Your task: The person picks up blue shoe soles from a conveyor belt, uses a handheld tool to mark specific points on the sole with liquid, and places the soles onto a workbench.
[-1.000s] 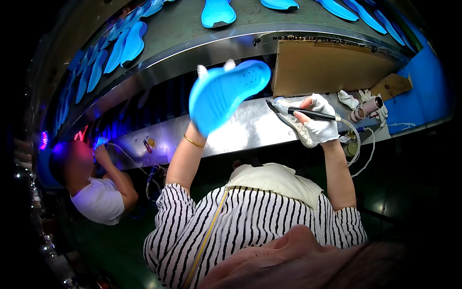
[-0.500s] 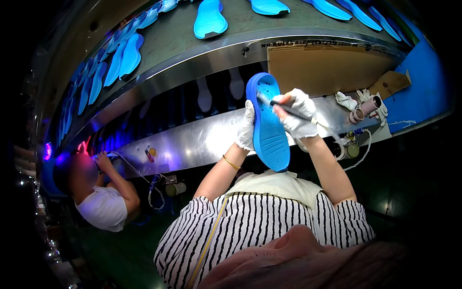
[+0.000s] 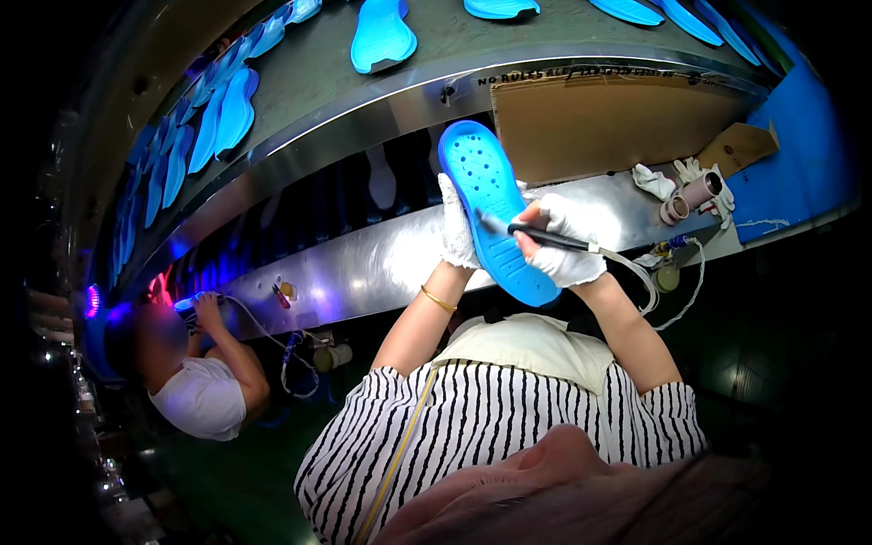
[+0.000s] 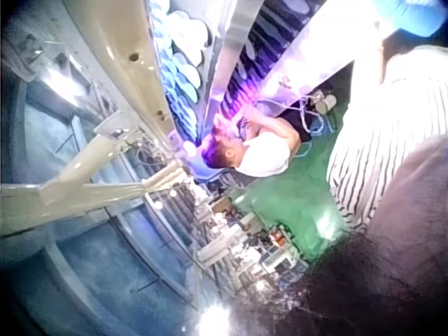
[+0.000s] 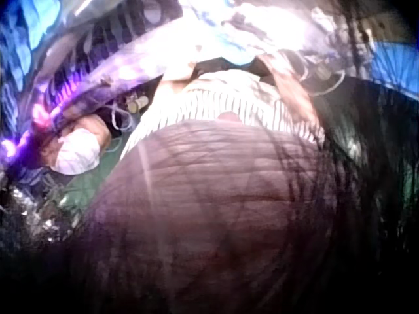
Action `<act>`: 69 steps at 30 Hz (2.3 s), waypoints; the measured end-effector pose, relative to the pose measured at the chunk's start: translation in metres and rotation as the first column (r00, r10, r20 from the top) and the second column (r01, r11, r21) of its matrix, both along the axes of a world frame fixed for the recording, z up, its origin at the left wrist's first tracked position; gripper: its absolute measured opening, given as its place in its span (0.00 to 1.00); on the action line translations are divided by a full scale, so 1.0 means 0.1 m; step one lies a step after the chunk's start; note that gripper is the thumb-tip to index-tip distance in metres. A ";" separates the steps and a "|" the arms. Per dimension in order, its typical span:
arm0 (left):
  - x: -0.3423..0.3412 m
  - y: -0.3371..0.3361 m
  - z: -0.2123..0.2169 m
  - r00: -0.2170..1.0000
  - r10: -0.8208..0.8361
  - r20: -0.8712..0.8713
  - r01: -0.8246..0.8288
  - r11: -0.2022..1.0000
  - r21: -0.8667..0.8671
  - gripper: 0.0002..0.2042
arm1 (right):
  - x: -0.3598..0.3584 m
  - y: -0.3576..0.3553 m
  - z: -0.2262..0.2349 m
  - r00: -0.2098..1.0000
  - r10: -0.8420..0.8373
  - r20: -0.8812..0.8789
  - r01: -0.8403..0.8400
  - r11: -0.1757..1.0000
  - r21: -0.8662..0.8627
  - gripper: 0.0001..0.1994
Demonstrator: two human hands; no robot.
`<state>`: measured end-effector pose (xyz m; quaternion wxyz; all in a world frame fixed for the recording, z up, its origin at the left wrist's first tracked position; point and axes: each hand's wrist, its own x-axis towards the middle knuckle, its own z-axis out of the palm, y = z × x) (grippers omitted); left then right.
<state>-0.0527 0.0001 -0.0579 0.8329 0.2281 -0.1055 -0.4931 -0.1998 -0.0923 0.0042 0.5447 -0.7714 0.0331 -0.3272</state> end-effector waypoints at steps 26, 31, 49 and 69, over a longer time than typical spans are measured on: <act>-0.26 0.71 0.59 0.946 -0.315 -0.073 0.269 0.891 -0.365 0.55 | -0.19 0.15 0.21 0.995 -0.056 -0.082 0.075 0.965 0.252 0.06; -0.24 0.66 0.56 0.967 -0.164 0.197 0.189 0.975 -0.116 0.51 | -0.19 0.50 0.14 0.997 0.072 0.029 -0.076 0.976 0.205 0.06; -0.03 0.82 0.75 0.992 -0.017 0.127 0.063 0.928 -0.367 0.51 | -0.07 0.74 0.12 0.979 0.195 0.061 -0.203 0.888 0.412 0.04; 0.33 0.91 0.77 0.962 -0.246 0.117 0.272 0.901 -0.338 0.46 | -0.21 0.73 0.16 0.901 0.386 -0.199 -0.349 0.917 0.194 0.05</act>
